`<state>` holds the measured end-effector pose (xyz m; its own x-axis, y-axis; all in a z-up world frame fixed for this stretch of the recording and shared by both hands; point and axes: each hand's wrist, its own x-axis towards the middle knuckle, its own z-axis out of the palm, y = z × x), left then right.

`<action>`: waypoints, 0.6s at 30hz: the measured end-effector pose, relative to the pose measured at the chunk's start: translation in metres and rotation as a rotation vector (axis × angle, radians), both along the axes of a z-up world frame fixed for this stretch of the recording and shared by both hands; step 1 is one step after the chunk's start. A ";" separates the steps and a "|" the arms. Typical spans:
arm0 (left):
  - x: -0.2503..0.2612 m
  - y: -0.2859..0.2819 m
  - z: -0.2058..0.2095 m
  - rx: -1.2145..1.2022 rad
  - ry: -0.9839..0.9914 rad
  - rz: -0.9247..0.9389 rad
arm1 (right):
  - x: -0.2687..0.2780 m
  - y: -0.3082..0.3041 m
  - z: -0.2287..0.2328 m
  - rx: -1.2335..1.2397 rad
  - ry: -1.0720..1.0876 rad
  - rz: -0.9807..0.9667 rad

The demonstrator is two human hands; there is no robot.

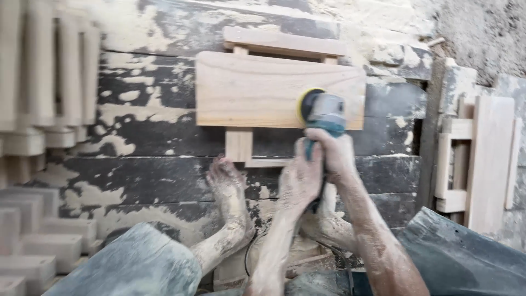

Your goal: A person uses a handheld power sander to smooth the surfaces and edges of a wooden component while sitting on the floor of a workshop.

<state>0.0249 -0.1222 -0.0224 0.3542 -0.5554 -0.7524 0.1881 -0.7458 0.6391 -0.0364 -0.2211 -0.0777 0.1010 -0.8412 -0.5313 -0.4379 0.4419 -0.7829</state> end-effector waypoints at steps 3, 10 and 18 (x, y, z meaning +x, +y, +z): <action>0.051 0.076 0.005 -0.015 -0.077 0.204 | 0.074 0.069 0.011 0.034 0.099 0.293; 0.078 0.138 0.003 -0.001 -0.155 0.509 | 0.145 0.131 0.045 0.130 0.142 0.650; -0.047 0.056 -0.095 0.055 -0.605 0.007 | 0.022 0.055 0.042 0.085 0.156 0.337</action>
<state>-0.0219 -0.0659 -0.1169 0.7314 -0.5177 -0.4440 -0.1914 -0.7806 0.5949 -0.0146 -0.1660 -0.0354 0.2768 -0.7265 -0.6289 -0.6812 0.3132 -0.6617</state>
